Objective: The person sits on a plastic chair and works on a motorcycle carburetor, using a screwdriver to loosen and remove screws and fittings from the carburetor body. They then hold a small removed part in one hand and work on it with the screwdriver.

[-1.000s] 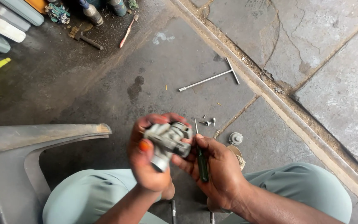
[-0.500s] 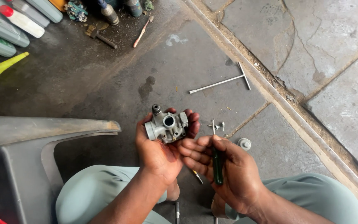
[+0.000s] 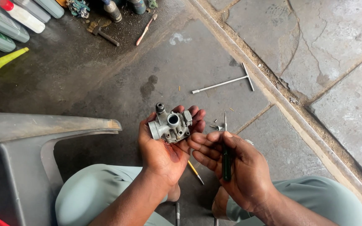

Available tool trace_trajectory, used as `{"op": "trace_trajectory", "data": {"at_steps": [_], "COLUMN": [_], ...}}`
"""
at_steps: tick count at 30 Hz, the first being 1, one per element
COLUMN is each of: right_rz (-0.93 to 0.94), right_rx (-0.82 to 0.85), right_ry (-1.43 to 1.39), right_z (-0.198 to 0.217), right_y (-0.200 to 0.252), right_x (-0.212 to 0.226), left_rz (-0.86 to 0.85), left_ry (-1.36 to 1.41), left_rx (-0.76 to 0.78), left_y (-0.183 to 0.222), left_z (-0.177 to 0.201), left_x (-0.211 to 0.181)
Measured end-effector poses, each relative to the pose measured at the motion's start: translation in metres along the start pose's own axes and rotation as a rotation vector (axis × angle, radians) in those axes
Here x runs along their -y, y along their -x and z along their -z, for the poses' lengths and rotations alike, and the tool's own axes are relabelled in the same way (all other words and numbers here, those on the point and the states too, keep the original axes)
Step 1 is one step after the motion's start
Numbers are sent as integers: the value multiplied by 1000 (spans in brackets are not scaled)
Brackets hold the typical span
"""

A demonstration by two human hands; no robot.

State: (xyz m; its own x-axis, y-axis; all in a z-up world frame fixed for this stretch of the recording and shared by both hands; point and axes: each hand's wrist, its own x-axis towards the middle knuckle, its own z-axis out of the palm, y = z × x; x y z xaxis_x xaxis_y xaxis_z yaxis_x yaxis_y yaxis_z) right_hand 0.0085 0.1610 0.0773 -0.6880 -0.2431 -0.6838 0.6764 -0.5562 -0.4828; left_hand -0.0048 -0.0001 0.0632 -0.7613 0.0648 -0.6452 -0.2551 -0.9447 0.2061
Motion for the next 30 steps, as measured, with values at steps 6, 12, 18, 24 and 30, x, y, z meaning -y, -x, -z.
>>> {"op": "trace_trajectory", "data": {"at_steps": [6,12,18,24,30], "right_rz": [8,11,14,14,-5], "right_rx": [-47,-45,-30,-9,153], "right_ry": [30,41,25,-5,-67], "right_z": [-5,-6,-4,-1,8], "right_y": [2,3,2,1,-5], "right_x": [5,10,10,10,10], "left_rz": [10,-13,6,12,17], "left_ry": [-3,-21,-13,-18,-16], "left_rx": [-85,-88,-78,-52,23], "left_y": [3,1,2,0,-5], "left_z": [-8,-6,-6,-3,5], "left_x": [1,1,1,2,3]}}
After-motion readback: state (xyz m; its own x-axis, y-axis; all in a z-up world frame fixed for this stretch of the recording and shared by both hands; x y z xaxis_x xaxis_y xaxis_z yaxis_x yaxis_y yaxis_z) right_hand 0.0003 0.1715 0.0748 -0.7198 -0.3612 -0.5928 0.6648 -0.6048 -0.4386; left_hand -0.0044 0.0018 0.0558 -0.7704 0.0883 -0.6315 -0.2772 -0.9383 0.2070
